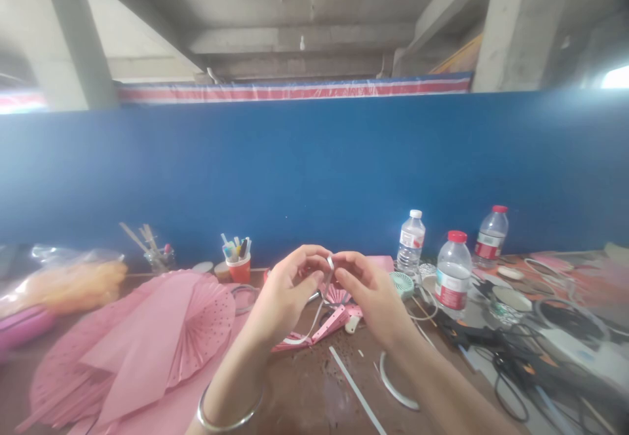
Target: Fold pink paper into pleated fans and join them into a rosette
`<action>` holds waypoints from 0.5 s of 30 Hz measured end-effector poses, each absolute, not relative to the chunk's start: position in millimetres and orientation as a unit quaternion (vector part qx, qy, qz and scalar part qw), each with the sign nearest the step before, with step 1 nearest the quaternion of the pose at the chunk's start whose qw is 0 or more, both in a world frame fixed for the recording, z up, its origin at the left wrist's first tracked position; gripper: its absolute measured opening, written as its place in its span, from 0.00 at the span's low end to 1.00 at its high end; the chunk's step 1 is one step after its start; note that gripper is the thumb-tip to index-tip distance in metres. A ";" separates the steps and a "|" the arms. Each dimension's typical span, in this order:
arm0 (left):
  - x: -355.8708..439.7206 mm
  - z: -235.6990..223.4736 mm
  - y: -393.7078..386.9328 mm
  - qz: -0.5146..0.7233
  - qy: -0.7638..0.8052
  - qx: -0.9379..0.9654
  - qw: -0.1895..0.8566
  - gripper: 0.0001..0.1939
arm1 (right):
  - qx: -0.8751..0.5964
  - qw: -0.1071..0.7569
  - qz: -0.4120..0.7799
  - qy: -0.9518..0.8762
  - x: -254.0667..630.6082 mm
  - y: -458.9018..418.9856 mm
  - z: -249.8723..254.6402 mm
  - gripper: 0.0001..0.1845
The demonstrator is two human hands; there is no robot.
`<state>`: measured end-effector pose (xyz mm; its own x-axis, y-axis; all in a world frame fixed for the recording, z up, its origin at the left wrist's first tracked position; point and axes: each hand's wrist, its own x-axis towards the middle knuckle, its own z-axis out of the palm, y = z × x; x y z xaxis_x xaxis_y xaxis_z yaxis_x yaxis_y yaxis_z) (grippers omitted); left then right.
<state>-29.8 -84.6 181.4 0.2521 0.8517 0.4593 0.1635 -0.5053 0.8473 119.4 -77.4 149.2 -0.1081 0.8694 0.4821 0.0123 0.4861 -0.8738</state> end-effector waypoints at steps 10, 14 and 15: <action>-35.2 184.1 -93.2 0.512 0.372 0.713 0.300 0.13 | -0.372 0.580 0.371 -0.622 117.8 -87.9 168.9 0.09; -47.7 187.8 -82.4 0.555 0.385 0.686 0.269 0.16 | -0.301 0.579 0.440 -0.617 140.6 -102.0 177.5 0.08; -53.1 183.8 -76.3 0.565 0.403 0.675 0.250 0.16 | -0.272 0.603 0.441 -0.607 146.8 -105.0 178.9 0.08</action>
<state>-53.1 -76.3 183.8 0.0366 0.8271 0.5609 0.2614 -0.5497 0.7934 146.8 -105.0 178.9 -0.1253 0.8614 0.4922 -0.2021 0.4636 -0.8627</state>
